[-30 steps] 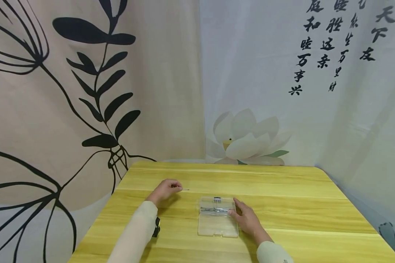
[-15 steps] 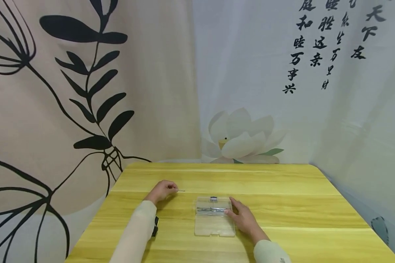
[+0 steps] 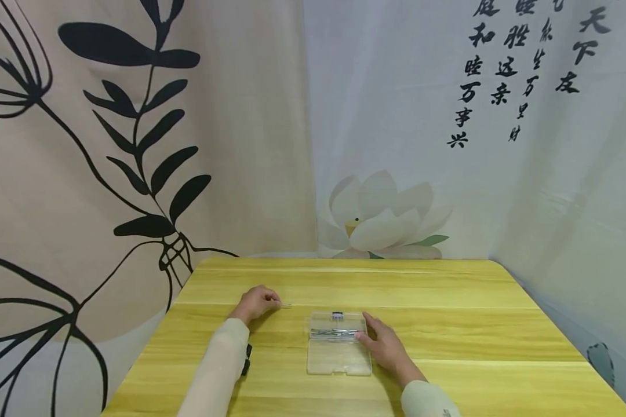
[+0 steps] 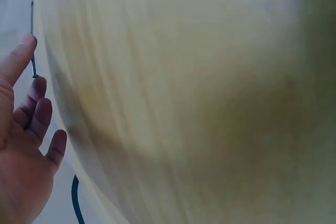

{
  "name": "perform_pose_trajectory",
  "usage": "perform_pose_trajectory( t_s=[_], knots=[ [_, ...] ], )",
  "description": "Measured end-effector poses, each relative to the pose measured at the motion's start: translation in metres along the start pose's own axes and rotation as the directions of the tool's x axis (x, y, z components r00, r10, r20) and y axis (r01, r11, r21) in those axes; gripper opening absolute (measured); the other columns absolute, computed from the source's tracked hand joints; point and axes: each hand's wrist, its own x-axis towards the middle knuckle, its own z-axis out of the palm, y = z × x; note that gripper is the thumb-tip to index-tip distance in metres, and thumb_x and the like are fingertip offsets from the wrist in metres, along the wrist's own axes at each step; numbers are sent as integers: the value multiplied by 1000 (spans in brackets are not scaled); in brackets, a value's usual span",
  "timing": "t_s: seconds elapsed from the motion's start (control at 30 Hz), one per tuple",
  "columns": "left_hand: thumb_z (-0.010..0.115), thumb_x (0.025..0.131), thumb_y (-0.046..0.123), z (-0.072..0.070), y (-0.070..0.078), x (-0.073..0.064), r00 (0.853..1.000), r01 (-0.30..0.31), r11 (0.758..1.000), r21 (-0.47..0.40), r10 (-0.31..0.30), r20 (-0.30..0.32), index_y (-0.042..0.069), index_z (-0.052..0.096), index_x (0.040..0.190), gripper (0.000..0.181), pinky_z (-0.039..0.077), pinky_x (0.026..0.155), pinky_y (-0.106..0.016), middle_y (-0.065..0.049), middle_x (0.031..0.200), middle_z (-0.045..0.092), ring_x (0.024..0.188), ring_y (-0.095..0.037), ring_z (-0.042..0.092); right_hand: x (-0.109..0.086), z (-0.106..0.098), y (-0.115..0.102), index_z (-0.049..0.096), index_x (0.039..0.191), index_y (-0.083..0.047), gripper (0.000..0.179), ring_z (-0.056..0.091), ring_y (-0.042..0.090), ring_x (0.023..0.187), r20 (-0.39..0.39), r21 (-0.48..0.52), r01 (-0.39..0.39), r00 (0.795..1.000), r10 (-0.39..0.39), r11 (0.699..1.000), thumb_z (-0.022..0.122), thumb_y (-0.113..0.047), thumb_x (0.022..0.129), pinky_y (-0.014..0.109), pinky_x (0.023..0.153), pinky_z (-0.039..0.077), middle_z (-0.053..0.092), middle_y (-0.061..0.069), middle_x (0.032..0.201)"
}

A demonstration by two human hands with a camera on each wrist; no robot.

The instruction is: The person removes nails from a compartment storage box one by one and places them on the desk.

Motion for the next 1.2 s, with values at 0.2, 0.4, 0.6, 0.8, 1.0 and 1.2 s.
perform_pose_trajectory(
  t_s=[0.2, 0.4, 0.6, 0.8, 1.0, 1.2],
  knots=[
    [74, 90, 21, 6, -4, 2, 999, -35, 995, 92, 36, -12, 20, 77, 84, 7, 34, 89, -52, 3, 86, 58, 77, -16, 49, 0, -1, -1, 41, 151, -7, 65, 28, 51, 139, 0, 2, 6, 1000, -6, 1000, 62, -37, 98, 67, 108, 22, 38, 27, 150],
    [74, 90, 20, 4, -3, 0, 999, -38, 995, 89, 38, -7, 19, 78, 88, 4, 35, 92, -53, 4, 89, 62, 80, -16, 52, -2, -3, -2, 40, 151, -7, 65, 27, 51, 139, 7, -2, 2, 1000, -2, 1000, 62, -37, 98, 68, 108, 22, 39, 26, 150],
    [74, 91, 20, -2, -3, -3, 1000, 6, 997, 75, -7, 14, 18, 78, 94, 6, 40, 91, -52, 2, 95, 66, 87, -18, 56, -3, -3, -4, 40, 151, -7, 64, 28, 51, 139, 18, 4, 8, 1000, -8, 1000, 62, -37, 99, 68, 107, 22, 39, 26, 150],
    [69, 95, 17, -11, 2, -8, 999, 46, 999, -14, -45, 28, 11, 76, 106, 15, 48, 89, -49, -7, 109, 65, 101, -26, 60, -4, -5, -6, 40, 151, -5, 64, 28, 52, 139, 13, -4, 12, 1000, -12, 1000, 61, -35, 99, 67, 108, 22, 39, 27, 150],
    [64, 98, 13, -21, 11, -13, 999, 35, 998, -58, -32, 42, 5, 71, 118, 22, 48, 91, -50, -11, 116, 62, 106, -29, 58, -4, -5, -7, 40, 151, -5, 65, 29, 52, 138, 14, -13, 13, 1000, -13, 1000, 61, -36, 99, 66, 109, 22, 39, 27, 149],
    [63, 99, 14, -25, 18, -12, 999, 21, 997, -72, -18, 36, 4, 69, 121, 26, 49, 90, -48, -7, 113, 64, 105, -26, 59, -3, -4, -5, 39, 152, -5, 64, 28, 52, 139, 20, -10, 14, 1000, -14, 1000, 61, -35, 99, 66, 109, 22, 39, 27, 150]
  ],
)
